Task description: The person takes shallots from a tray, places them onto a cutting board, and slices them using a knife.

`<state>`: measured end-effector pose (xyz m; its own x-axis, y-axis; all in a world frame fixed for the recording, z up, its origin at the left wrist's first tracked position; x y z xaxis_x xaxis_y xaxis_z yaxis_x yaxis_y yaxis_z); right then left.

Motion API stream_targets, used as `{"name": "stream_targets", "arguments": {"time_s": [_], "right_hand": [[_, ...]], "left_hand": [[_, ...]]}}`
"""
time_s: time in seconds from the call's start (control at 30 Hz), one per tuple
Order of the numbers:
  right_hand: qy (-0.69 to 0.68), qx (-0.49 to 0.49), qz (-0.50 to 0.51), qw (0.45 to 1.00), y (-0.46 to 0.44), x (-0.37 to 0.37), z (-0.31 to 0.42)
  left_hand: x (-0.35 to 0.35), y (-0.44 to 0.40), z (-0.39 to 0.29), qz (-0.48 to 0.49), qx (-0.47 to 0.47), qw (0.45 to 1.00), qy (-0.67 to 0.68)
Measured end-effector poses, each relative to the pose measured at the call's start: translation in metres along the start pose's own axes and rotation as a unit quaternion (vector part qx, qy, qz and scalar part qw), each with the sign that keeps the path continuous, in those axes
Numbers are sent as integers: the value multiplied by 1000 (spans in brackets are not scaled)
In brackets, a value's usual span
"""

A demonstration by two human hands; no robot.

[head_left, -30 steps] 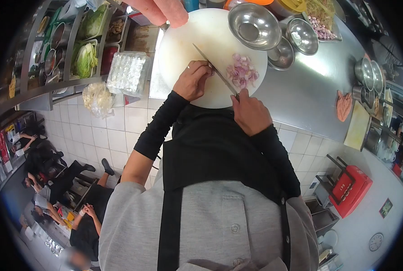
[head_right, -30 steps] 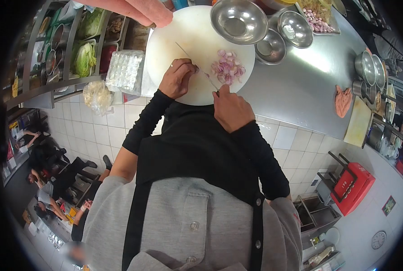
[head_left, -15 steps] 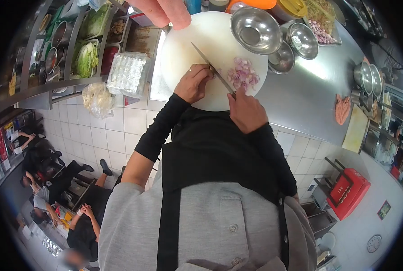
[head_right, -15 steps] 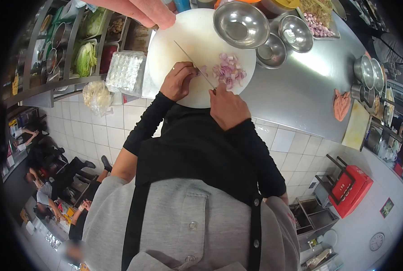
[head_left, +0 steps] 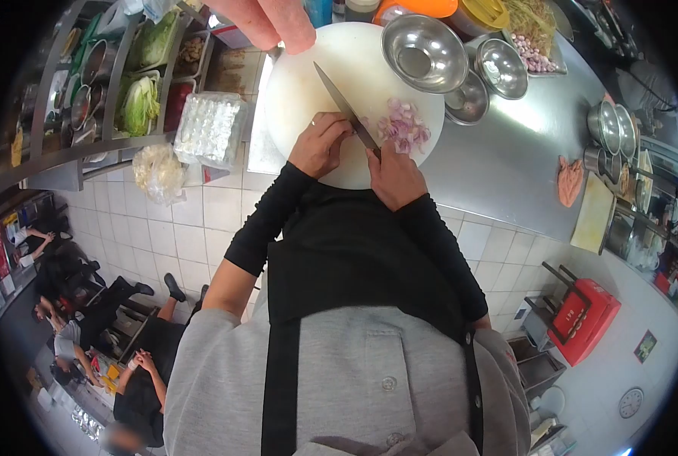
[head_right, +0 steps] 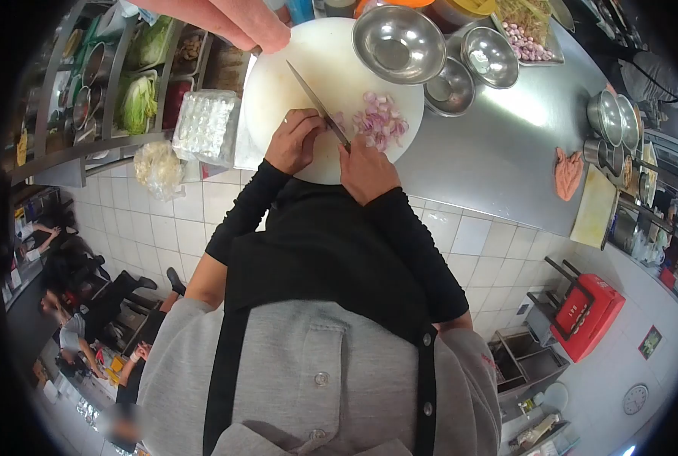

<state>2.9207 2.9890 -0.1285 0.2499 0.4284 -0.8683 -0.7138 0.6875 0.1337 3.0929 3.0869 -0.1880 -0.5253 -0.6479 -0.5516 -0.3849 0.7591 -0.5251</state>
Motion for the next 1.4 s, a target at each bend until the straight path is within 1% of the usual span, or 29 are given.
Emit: {"name": "stream_targets", "arguments": {"time_s": [0.1,0.17,0.2,0.27,0.37,0.47,0.57,0.67,0.77,0.87,0.9,1.0,1.1,1.3,1.4], "right_hand": [[-24,3,6,1000,-1,2,-8],[-21,5,-13,1000,3,-6,-17],[-21,4,-20,1000,6,-8,-20],[-10,26,-24,999,11,-12,-29],[12,43,-16,999,19,-17,-27],[25,44,-8,999,21,-24,-18],[35,40,-10,999,22,-22,-16],[42,30,-16,999,23,-18,-20],[69,10,-20,997,23,-22,-16],[105,-5,0,994,27,-38,-8],[116,-9,10,993,28,-44,-5],[115,-7,17,993,34,-54,2],[85,-11,-4,996,22,-24,-9],[73,14,25,997,31,-41,-1],[80,-8,3,997,18,-28,-4]], "left_hand": [[-2,-1,-4,14,12,1000,5],[-3,-5,-5,18,30,999,9],[-1,-6,-5,22,25,999,16],[3,-9,-4,33,14,999,28],[11,-10,-8,35,-21,999,-7],[16,-7,-19,50,-86,995,-21],[14,-9,-31,-5,-87,996,4],[16,0,-7,12,11,999,37],[10,-6,-10,0,14,998,53],[13,-7,-5,46,16,997,61],[14,-8,-4,47,21,997,59],[11,-8,-4,43,29,997,50],[14,-8,-8,33,30,998,49],[15,-3,-4,28,24,999,35],[16,-5,-7,21,29,999,28]]}}
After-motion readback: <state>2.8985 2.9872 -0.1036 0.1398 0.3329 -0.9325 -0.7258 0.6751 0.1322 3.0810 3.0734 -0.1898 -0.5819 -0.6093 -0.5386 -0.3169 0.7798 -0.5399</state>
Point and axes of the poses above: each hand's wrist, its own y-axis away from the middle knuckle, its own x-axis out of the palm, z = x × y, the point moved 1 cm from there along -y, towards the middle knuckle, and after that the axes turned 9 degrees about -z, right-handed, at the moved point
